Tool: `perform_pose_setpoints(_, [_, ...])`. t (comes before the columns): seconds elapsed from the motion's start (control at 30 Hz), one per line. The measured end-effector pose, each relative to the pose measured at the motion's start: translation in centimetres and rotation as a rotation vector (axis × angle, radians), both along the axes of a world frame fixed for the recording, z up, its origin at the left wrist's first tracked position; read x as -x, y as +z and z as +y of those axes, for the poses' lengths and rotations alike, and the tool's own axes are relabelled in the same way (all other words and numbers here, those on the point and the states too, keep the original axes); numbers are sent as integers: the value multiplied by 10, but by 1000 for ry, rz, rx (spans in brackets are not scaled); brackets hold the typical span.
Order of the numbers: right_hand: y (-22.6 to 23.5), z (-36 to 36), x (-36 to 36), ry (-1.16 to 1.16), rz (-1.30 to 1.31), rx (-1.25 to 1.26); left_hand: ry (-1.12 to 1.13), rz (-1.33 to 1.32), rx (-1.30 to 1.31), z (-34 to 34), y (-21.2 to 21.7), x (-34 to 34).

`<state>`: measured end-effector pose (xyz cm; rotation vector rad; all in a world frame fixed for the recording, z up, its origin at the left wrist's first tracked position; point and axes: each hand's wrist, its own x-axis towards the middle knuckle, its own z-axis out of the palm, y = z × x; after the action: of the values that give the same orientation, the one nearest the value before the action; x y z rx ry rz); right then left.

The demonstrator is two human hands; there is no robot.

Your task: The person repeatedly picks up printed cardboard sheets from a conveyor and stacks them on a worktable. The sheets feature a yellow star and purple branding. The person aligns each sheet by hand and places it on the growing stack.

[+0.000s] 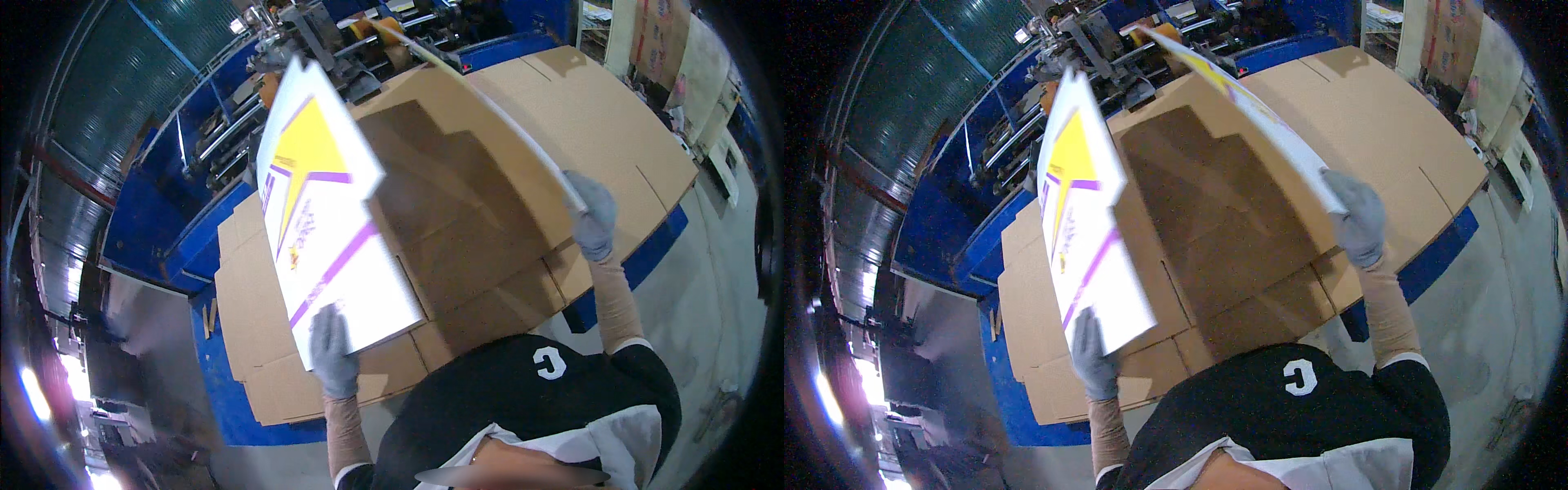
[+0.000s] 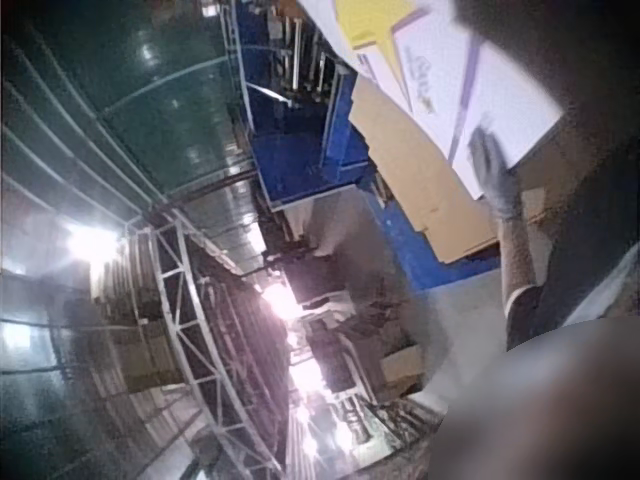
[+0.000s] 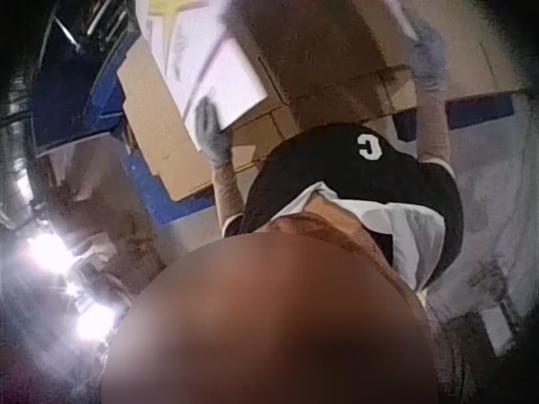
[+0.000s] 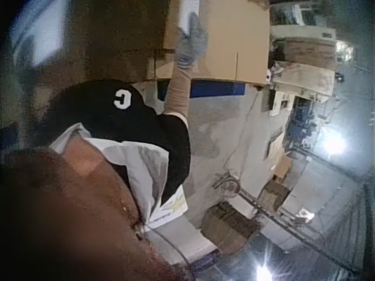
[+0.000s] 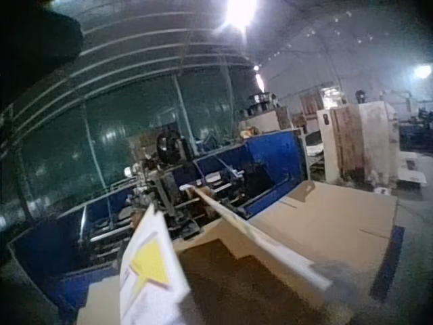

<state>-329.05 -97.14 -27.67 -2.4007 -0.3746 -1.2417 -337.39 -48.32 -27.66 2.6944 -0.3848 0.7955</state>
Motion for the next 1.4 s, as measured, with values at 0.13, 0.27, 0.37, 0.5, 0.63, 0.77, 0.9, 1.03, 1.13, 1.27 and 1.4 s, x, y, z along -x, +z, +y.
perform_pose_setpoints(0.13, [5, 35, 10, 153, 184, 27, -233, 100, -136, -36, -29, -18])
perform_pose_setpoints(0.27, [-19, 65, 22, 142, 349, 296, -275, 224, -236, -48, -41, -22])
perform_pose_setpoints(0.37, [-38, 76, 21, 131, 418, 413, -263, 293, -270, -50, -36, -22])
perform_pose_setpoints(0.5, [-49, 80, 18, 141, 370, 387, -243, 295, -221, -53, -31, -22])
perform_pose_setpoints(0.63, [-37, 83, 17, 145, 437, 396, -235, 260, -199, -52, -31, -22])
perform_pose_setpoints(0.77, [-19, 85, 32, 192, 532, 469, -236, 333, -191, -46, -18, -16])
perform_pose_setpoints(0.9, [-16, 82, 44, 494, 523, 628, -272, 515, -344, -44, 16, -6])
perform_pose_setpoints(1.03, [-28, 72, 14, 922, 668, 525, -268, 807, -90, -52, 38, -25])
perform_pose_setpoints(1.13, [-36, 54, -36, 630, 475, 484, -159, 804, 287, -69, 29, -89])
perform_pose_setpoints(1.27, [-49, 25, -125, 164, 587, 200, -168, 868, 1075, -116, 3, -220])
perform_pose_setpoints(1.4, [-66, 4, -225, -22, 544, 51, -289, 1076, 1534, -164, 1, -322])
